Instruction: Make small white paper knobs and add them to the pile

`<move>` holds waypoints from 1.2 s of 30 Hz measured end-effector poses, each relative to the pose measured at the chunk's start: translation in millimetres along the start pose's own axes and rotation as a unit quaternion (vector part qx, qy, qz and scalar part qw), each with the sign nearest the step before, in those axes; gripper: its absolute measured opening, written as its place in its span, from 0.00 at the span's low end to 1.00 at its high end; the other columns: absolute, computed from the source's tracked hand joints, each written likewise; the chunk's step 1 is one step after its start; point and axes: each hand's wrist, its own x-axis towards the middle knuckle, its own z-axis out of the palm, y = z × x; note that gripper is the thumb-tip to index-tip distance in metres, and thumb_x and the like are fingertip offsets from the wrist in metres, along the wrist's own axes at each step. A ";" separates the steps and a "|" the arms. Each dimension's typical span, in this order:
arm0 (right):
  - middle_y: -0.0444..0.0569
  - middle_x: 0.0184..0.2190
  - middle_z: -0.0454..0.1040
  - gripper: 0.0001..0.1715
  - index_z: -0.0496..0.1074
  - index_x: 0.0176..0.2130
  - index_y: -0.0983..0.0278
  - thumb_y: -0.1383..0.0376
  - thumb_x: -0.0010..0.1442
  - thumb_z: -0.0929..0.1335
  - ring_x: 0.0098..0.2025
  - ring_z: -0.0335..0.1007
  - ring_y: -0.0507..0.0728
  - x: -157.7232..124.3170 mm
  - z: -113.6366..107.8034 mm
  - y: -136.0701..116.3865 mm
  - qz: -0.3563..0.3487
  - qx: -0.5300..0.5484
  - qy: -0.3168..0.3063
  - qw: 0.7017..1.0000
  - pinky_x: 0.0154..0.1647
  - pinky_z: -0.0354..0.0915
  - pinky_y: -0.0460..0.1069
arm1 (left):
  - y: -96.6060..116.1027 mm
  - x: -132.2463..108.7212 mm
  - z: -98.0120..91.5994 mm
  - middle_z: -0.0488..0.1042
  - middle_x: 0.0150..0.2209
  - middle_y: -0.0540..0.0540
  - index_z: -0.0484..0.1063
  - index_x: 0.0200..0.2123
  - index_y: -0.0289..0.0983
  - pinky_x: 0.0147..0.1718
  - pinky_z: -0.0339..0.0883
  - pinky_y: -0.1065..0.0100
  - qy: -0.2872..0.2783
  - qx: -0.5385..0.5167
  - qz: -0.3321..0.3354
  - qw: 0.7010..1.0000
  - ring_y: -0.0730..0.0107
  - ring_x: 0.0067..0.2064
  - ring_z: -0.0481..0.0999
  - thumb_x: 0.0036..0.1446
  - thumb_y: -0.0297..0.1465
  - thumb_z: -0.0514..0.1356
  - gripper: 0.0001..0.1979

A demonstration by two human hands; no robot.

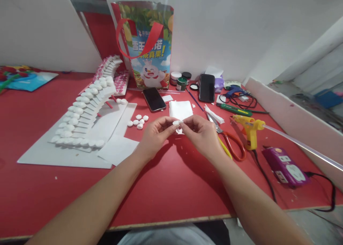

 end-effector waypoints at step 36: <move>0.52 0.22 0.71 0.21 0.63 0.24 0.59 0.56 0.68 0.65 0.25 0.66 0.59 -54.3 -68.8 -29.2 0.103 -0.521 -0.043 0.846 0.26 0.49 0.52 | 1.1 -0.3 -3.1 0.78 0.33 0.48 0.80 0.38 0.35 0.34 0.70 0.70 0.032 -0.073 -0.051 0.996 0.75 0.31 0.74 0.50 0.38 0.74 0.16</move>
